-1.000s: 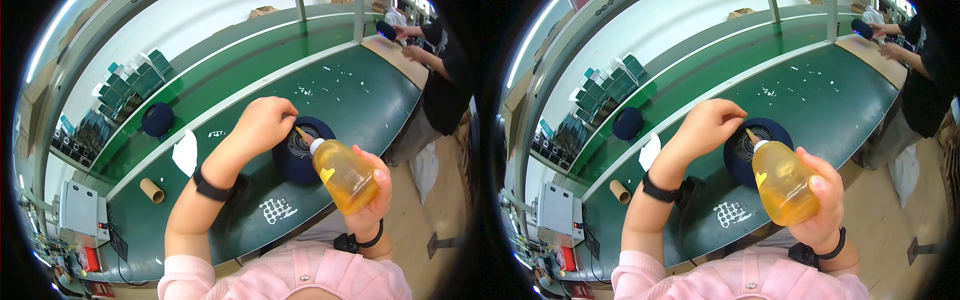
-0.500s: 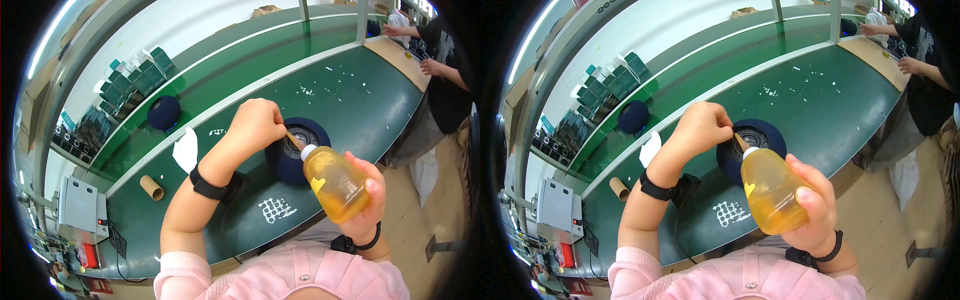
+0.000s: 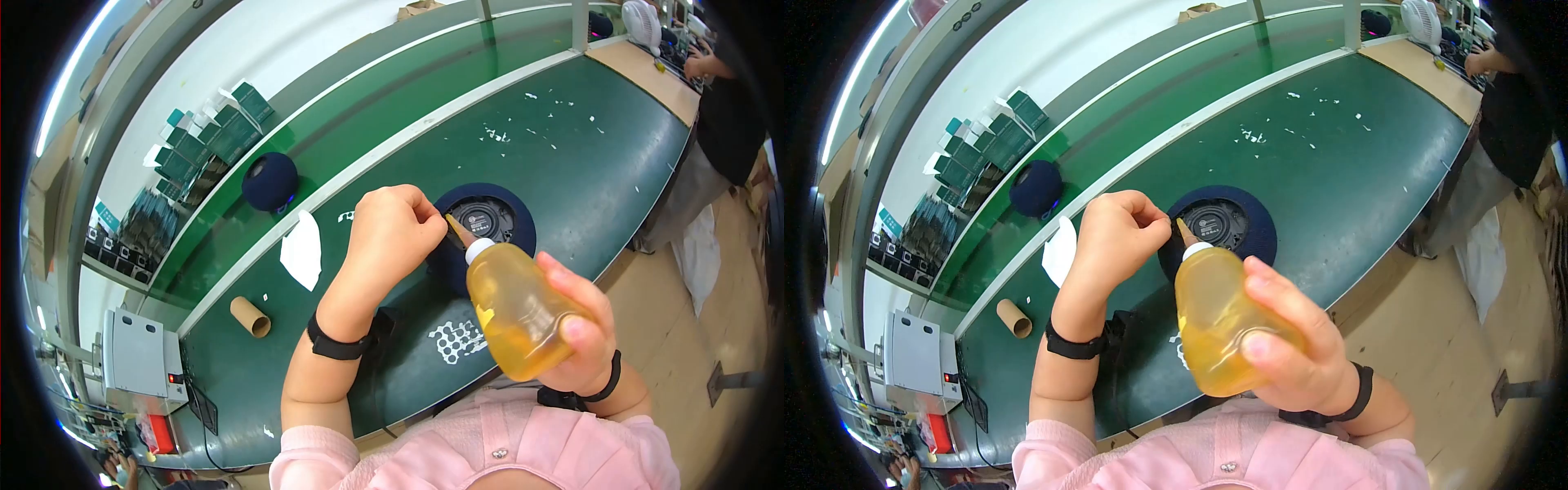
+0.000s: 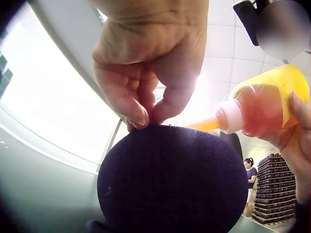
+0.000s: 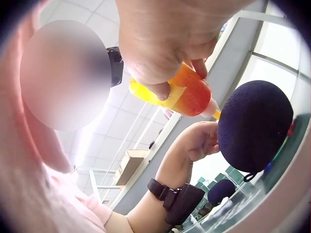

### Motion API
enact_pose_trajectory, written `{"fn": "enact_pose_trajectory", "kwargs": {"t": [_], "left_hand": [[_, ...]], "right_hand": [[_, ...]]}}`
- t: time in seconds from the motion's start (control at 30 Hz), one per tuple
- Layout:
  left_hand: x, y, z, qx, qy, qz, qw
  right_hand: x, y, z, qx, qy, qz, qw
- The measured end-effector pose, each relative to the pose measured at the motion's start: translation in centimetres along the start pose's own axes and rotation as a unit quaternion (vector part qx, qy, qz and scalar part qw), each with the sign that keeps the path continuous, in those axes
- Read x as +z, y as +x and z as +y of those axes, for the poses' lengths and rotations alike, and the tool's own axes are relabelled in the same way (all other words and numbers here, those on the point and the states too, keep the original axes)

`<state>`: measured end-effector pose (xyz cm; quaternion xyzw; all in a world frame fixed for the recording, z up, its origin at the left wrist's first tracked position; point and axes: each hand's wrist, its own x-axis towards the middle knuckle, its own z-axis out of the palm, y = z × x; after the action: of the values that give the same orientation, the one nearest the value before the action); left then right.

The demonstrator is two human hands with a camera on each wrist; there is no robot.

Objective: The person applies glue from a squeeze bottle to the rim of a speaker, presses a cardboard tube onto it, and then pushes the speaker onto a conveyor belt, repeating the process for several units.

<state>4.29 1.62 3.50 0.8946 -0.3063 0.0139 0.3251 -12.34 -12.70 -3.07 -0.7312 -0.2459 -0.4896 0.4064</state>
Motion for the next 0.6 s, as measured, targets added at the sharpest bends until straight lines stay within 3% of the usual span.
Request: {"fn": "enact_pose_trajectory", "kwargs": {"t": [0.1,0.17,0.23,0.53,0.6], "left_hand": [[0.1,0.0,-0.1,-0.006,-0.004,0.004,1.0],[0.0,0.0,0.0,-0.015,-0.012,-0.001,1.0],[0.0,0.0,0.0,-0.026,-0.021,-0.005,0.999],[0.2,0.1,-0.4,-0.021,-0.022,0.003,1.0],[-0.1,0.5,-0.8,0.008,-0.094,-0.008,0.996]], "right_hand": [[-0.7,-0.5,-0.8,0.077,0.043,-0.069,0.994],[-0.3,-0.4,-0.5,0.08,0.05,-0.057,0.994],[0.4,-0.1,0.3,-0.031,0.002,-0.024,0.999],[0.8,0.7,-0.1,-0.028,-0.02,0.001,0.999],[0.7,0.5,0.0,-0.031,-0.029,-0.001,0.999]]}}
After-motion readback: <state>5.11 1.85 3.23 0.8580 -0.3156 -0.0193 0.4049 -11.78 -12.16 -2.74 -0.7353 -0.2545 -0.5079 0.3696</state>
